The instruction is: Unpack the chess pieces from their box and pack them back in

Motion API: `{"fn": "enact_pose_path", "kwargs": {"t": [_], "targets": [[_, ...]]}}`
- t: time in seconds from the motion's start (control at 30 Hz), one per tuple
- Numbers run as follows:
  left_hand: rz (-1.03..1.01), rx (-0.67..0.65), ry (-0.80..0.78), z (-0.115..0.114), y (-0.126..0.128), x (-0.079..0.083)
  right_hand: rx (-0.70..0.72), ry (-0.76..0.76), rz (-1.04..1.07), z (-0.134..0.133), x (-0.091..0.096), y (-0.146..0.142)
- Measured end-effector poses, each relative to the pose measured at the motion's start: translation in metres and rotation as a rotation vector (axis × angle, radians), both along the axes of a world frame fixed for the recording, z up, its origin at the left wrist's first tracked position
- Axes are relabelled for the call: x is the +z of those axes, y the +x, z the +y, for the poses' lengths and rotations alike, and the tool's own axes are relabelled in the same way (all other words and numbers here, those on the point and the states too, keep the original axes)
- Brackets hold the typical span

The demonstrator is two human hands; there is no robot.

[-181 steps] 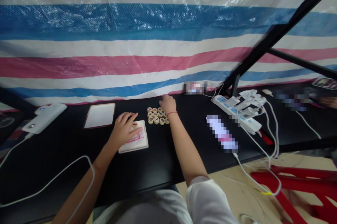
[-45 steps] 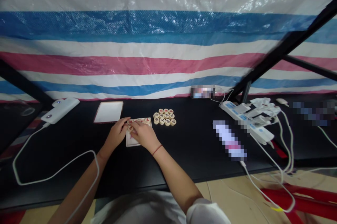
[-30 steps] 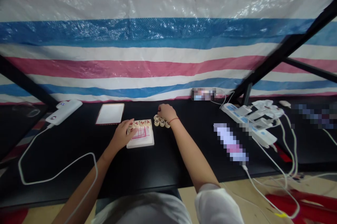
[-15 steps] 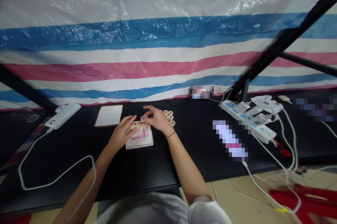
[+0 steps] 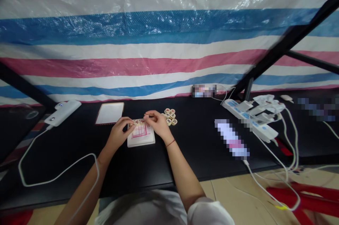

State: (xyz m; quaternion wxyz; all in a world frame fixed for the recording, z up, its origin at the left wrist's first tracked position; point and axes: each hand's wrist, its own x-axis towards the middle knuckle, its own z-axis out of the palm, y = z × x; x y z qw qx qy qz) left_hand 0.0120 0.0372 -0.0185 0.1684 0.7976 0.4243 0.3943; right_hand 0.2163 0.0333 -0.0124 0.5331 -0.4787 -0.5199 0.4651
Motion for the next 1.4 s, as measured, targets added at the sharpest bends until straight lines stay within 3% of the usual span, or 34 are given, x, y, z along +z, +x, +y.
{"fn": "enact_pose_path", "kwargs": {"t": [0.13, 0.33, 0.5, 0.7, 0.87, 1.03, 1.23, 1.33, 1.4], "targets": [[0.145, -0.023, -0.037, -0.002, 0.001, 0.001, -0.039, -0.027, 0.017, -0.001, -0.002, 0.006], [0.369, -0.03, -0.017, 0.0, 0.006, -0.004, -0.018, 0.026, -0.159, -0.006, -0.004, 0.003], [0.36, -0.033, 0.01, 0.001, 0.003, -0.008, 0.022, 0.182, -0.289, -0.013, -0.003, -0.003], [0.209, -0.016, 0.035, 0.003, -0.004, -0.014, 0.113, 0.389, -0.569, -0.023, 0.001, -0.011], [0.189, -0.089, -0.05, 0.009, -0.008, -0.028, 0.143, 0.407, -0.883, -0.024, -0.001, -0.017], [0.197, -0.102, -0.08, 0.012, -0.007, -0.039, 0.167, 0.415, -1.041, -0.024, -0.001, -0.02], [0.186, -0.1, -0.077, 0.012, -0.006, -0.041, 0.177, 0.392, -1.107, -0.023, -0.003, -0.027], [0.191, -0.1, -0.09, 0.011, -0.006, -0.039, 0.151, 0.411, -1.007, -0.021, 0.001, -0.021], [0.196, -0.087, -0.106, 0.011, -0.004, -0.035, 0.052, 0.382, -0.922, -0.017, 0.006, -0.008]]}}
